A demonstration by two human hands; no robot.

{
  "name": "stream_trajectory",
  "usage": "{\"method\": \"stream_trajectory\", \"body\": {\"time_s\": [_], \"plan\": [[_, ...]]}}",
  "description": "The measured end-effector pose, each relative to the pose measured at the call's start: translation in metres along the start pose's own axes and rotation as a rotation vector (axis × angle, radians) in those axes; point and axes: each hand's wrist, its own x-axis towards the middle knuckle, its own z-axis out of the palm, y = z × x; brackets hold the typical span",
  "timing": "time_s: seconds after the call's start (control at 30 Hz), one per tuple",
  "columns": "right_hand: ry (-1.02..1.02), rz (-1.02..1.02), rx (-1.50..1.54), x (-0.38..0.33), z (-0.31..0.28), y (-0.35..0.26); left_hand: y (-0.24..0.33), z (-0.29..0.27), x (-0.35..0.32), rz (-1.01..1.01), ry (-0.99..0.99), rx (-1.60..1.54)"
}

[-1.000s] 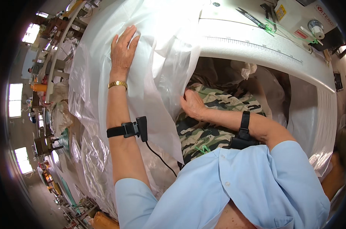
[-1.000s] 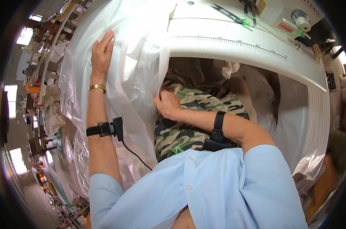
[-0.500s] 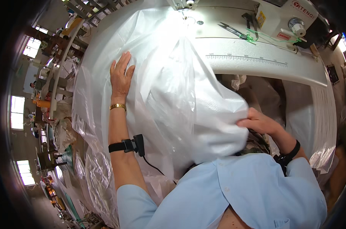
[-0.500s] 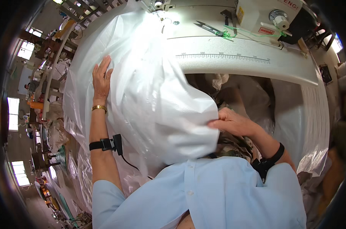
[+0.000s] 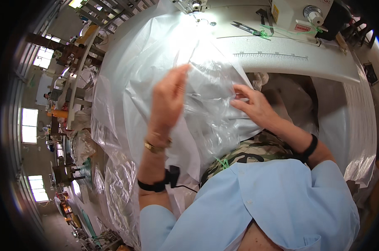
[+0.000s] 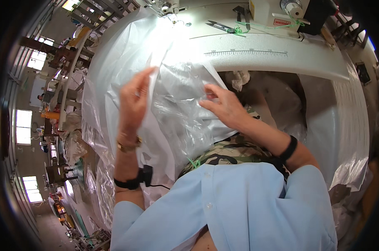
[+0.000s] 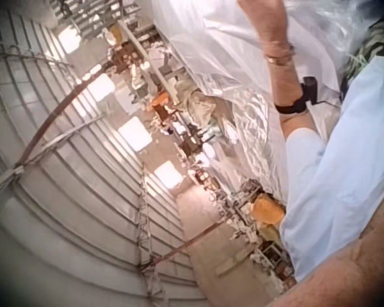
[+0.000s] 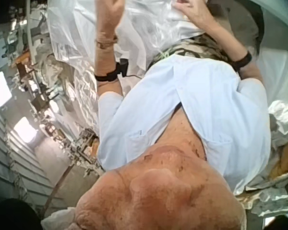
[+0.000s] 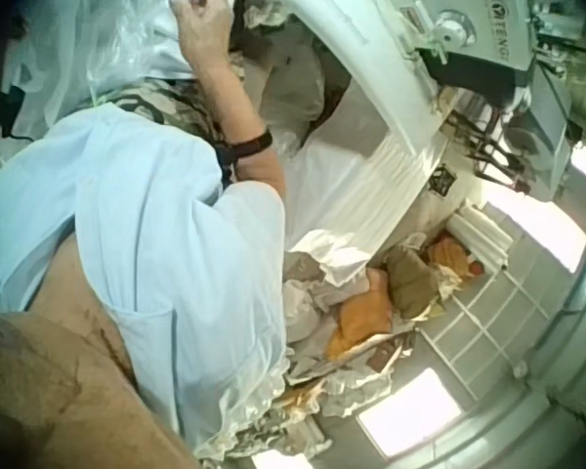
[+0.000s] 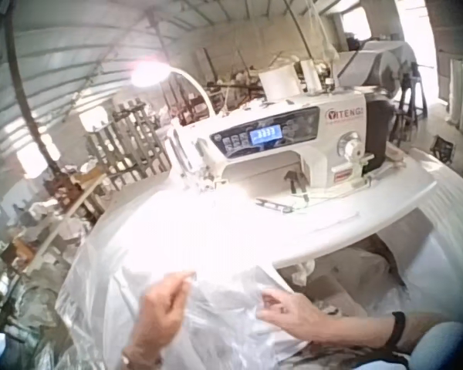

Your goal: Sewing the edge of a large plastic sheet using an industrial sewing machine.

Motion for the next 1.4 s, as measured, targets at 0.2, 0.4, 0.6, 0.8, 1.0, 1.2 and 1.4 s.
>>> {"method": "stream_trajectory", "body": {"time_s": [0.2,0.4,0.6,0.8,1.0,1.2,1.4], "plan": [[-0.216,0.24,0.734,0.003,0.061,0.027,-0.055,0.085,-0.086,-0.107,0.056,0.035],[-0.741,0.488,0.785,-0.02,0.051,0.021,-0.085,0.033,-0.172,-0.299,-0.321,0.529],[-0.474,0.421,0.606,-0.012,0.074,0.031,-0.09,-0.009,-0.232,-0.467,-0.548,0.835],[-0.425,0.321,0.425,0.003,0.102,0.011,-0.079,0.007,-0.243,-0.386,-0.834,0.791],[-0.412,0.311,0.319,-0.001,0.109,0.016,0.03,0.001,-0.168,-0.192,-0.4,0.535],[-0.428,0.272,0.549,-0.011,0.089,0.014,0.023,0.007,-0.11,0.087,0.134,0.928],[-0.451,0.3,0.617,-0.017,0.076,-0.001,-0.037,-0.007,-0.123,-0.206,0.293,0.639]]}}
